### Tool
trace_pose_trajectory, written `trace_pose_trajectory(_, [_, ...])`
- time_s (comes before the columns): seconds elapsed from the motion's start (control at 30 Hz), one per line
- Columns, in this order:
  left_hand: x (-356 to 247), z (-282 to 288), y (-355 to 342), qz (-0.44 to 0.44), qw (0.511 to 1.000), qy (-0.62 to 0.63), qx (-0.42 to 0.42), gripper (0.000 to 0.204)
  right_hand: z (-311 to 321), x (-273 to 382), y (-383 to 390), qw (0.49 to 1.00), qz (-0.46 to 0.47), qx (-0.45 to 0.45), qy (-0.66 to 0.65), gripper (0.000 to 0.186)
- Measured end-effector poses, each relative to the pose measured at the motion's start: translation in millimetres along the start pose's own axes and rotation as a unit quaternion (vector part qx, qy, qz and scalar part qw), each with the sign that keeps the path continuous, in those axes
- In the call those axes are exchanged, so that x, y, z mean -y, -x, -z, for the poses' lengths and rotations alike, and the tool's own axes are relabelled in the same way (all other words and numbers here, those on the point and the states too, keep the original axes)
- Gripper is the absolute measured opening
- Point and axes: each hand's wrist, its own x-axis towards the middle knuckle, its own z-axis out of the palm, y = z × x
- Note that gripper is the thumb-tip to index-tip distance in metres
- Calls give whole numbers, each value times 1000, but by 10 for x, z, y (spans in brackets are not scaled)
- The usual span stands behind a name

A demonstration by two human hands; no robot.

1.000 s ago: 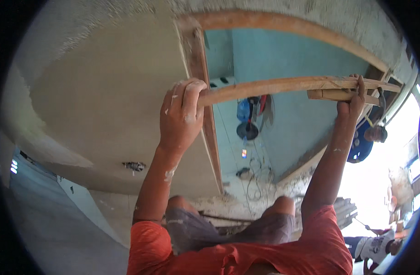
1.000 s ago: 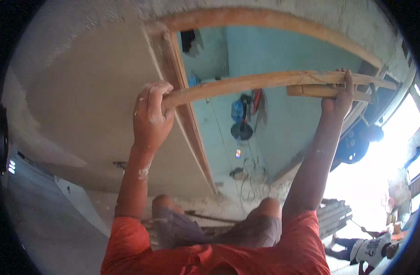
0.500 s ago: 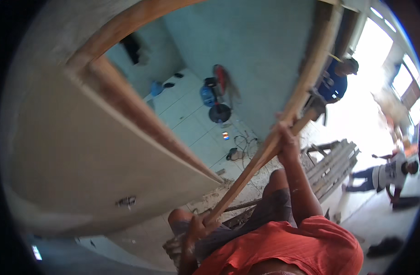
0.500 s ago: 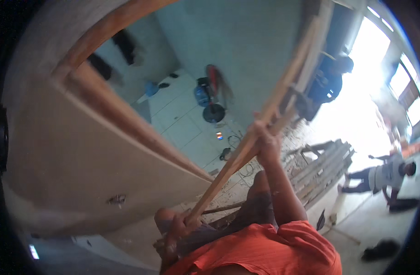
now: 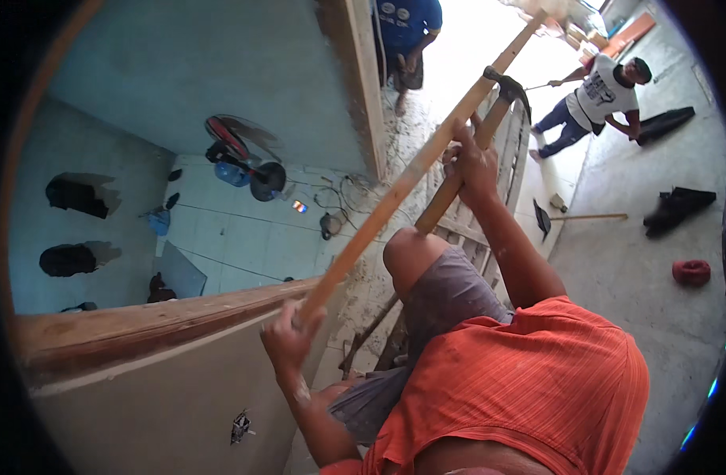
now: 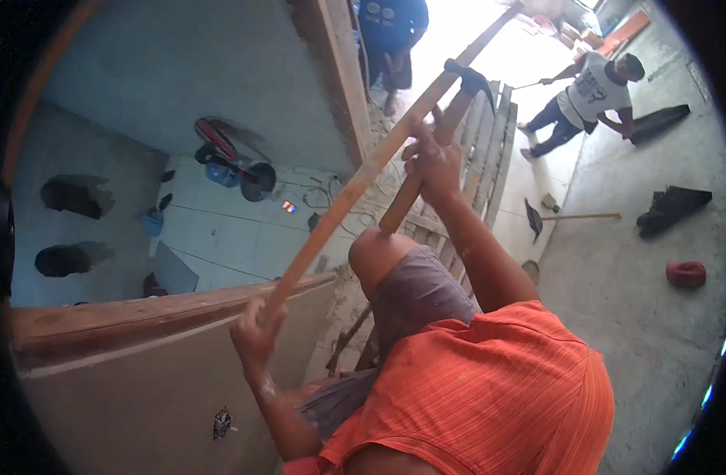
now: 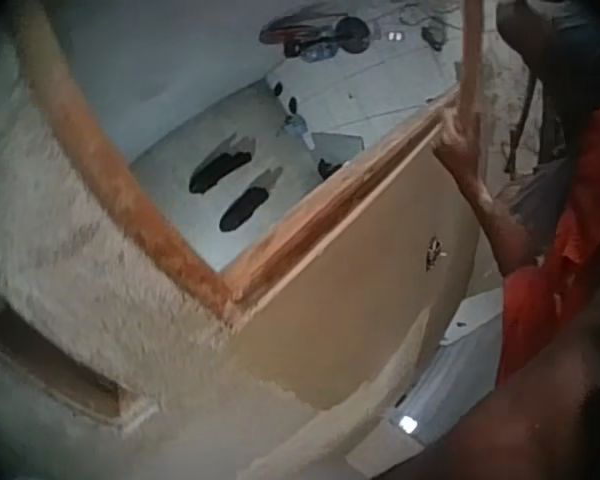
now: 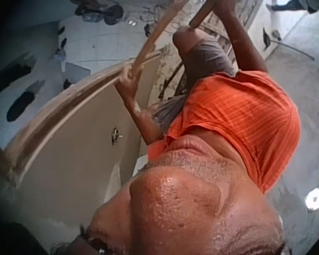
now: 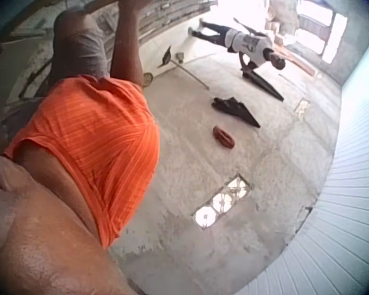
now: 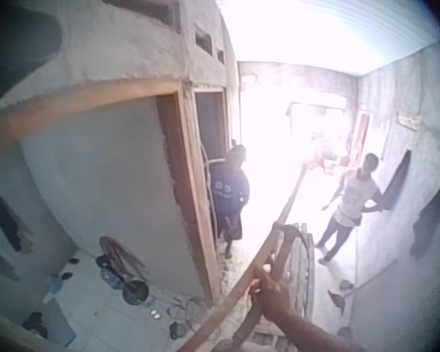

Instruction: The person installs a door frame by holding wooden slats against the door opening and hammering them into place.

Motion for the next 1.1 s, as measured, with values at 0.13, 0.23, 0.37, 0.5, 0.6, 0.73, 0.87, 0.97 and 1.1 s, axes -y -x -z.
trace_pose_trajectory(0.13, [-141, -753, -884, -103, 992, 20, 70, 53, 826, -580, -151, 984, -79, -149, 57, 45])
trace_pose_trajectory(0.23, [-333, -1583, -1148, -117, 982, 27, 148, 57, 1524, -950, 91, 960, -144, -181, 155, 39])
trace_pose_trajectory(0.37, [-544, -2669, -1195, -97, 955, 24, 279, 61, 2169, -1297, 722, 936, -206, -139, 249, 36])
trace_pose_trajectory(0.5, [-636, -3462, -1200, -78, 939, 51, 331, 57, 2445, -1629, 1166, 914, -255, -94, 301, 33])
trace_pose_trajectory(0.6, [-691, -3676, -1282, -86, 939, 69, 326, 49, 2452, -1920, 1280, 851, -227, 5, 473, 34])
trace_pose_trajectory(0.73, [-724, -3433, -1531, -98, 929, 37, 356, 49, 2230, -2142, 1047, 826, -77, 58, 556, 33])
trace_pose_trajectory(0.87, [-814, -3360, -1811, -155, 916, 30, 368, 45, 1984, -1998, 858, 878, -99, 51, 465, 33])
trace_pose_trajectory(0.97, [-906, -3672, -1736, -179, 916, 33, 357, 43, 1902, -1879, 887, 901, -127, 43, 412, 31])
trace_pose_trajectory(1.1, [-829, -4127, -1580, -104, 904, 44, 413, 38, 2027, -1906, 1078, 860, -109, 72, 494, 26])
